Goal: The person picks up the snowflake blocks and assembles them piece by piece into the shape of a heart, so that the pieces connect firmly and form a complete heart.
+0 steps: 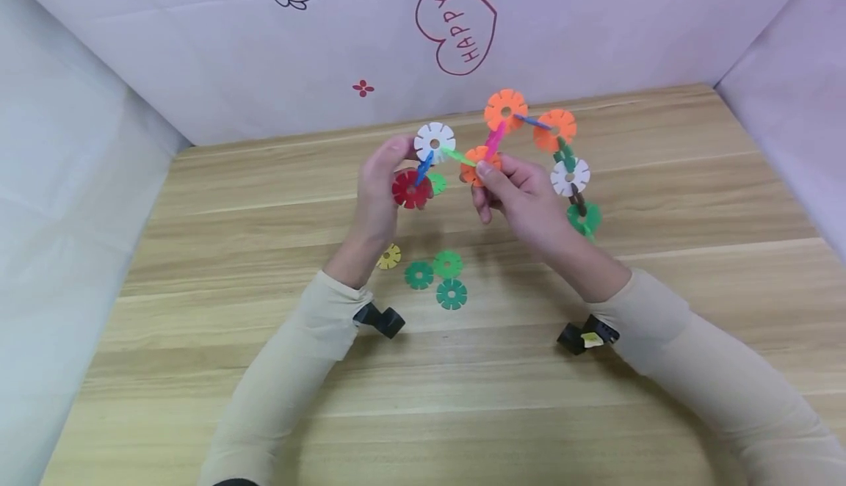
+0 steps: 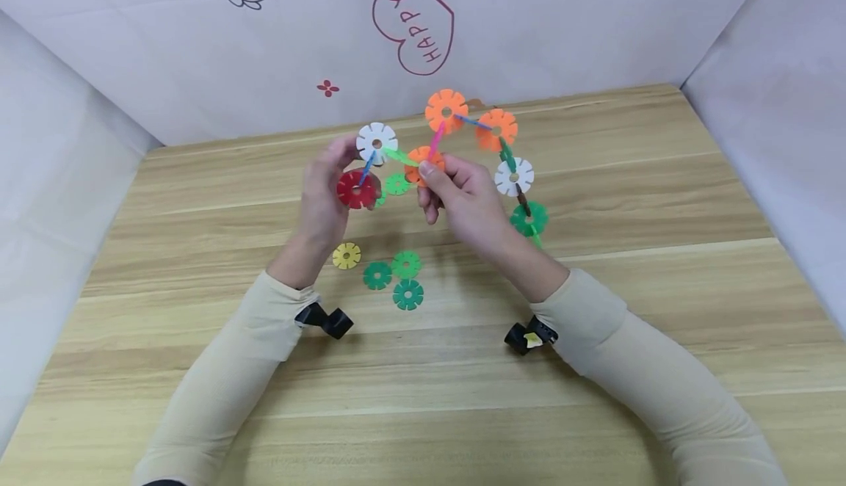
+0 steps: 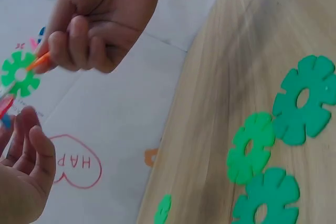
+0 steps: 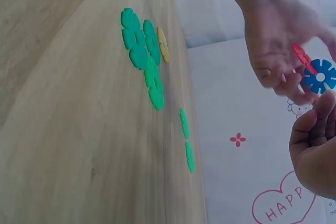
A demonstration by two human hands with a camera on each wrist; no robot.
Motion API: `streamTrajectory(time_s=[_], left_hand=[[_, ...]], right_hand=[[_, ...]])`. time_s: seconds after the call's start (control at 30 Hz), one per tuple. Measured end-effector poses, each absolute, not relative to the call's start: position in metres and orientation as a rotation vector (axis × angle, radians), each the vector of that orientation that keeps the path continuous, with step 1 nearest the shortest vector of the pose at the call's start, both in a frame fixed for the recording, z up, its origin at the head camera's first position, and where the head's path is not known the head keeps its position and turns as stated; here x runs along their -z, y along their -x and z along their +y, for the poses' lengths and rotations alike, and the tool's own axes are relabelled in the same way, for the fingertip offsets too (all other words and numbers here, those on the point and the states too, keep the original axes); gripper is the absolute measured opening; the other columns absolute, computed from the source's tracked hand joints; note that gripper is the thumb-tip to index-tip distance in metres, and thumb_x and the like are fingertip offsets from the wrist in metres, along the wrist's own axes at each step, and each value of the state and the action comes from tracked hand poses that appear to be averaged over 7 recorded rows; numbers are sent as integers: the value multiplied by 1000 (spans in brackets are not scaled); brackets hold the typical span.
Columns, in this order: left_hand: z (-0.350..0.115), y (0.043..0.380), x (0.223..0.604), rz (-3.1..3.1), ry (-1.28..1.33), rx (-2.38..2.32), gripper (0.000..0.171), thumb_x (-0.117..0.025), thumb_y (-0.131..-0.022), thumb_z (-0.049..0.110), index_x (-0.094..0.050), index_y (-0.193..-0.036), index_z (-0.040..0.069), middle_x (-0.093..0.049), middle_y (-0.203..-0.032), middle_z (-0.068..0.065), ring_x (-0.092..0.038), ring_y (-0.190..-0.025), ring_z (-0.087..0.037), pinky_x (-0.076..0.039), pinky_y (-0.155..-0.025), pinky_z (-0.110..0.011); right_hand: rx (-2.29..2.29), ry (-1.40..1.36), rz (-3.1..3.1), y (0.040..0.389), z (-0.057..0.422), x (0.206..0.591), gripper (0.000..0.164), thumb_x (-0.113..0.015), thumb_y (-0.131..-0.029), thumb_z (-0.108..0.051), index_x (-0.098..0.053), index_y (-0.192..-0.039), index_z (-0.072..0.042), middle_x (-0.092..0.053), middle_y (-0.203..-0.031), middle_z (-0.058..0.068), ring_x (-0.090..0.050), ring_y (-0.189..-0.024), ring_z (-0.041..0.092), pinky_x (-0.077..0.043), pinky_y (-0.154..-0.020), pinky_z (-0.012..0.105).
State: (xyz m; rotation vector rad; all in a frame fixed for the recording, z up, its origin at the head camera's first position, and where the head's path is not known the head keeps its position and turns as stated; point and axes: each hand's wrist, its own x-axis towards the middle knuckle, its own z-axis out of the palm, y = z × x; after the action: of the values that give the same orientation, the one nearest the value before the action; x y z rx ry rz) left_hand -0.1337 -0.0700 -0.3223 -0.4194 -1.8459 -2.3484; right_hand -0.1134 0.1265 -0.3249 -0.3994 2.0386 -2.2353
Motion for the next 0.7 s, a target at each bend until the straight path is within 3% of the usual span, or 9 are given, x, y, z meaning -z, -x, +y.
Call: streamTrajectory(time_s=[0.1, 0.17, 0.33, 0.5, 0.7], left_hand=[[-86, 133, 321, -1964, 369, 2394, 51, -36, -104, 32, -61, -122, -9, -62, -96, -5, -61, -74, -15, -51, -59, -23], [-99, 133, 323, -2151, 334, 2373, 50, -37, -107, 33, -61, -123, -6, -62, -96, -10, -60, -68, -22, -50, -55, -26], [-127, 132, 335, -2947, 613, 1768, 31, -62, -101, 25, -68, -123, 4, -66, -104, -10, -61, -84, -30, -53, -71, -38], [-131, 120, 347, -3281, 937, 1111, 45, -81, -87, 23, -67, -127, 8, -64, -110, -3, -59, -94, -21, -52, -82, -35], [-127, 106, 357, -3355, 1060, 696, 56, -86, -80, 37, -66, -129, 18, -58, -114, 1, -56, -99, -17, -49, -87, -34]], right_hand=[[2268, 388, 2020, 116, 132, 324, 28, -55, -105, -22, -62, -93, 2, -57, -75, 12, -53, -62, 23, -53, -65, 27], [2288, 372, 2009, 117, 136, 323, 27, -56, -105, -22, -62, -94, 3, -57, -75, 13, -52, -62, 23, -53, -66, 27], [2304, 328, 2012, 120, 144, 319, 26, -58, -104, -23, -63, -96, 2, -58, -76, 12, -53, -62, 22, -52, -65, 26], [2326, 327, 1986, 123, 146, 319, 25, -57, -104, -21, -63, -95, 2, -58, -75, 11, -53, -61, 21, -52, -64, 25], [2339, 367, 1969, 123, 147, 321, 26, -57, -104, -21, -62, -93, 2, -57, -74, 11, -52, -60, 21, -51, -65, 25]])
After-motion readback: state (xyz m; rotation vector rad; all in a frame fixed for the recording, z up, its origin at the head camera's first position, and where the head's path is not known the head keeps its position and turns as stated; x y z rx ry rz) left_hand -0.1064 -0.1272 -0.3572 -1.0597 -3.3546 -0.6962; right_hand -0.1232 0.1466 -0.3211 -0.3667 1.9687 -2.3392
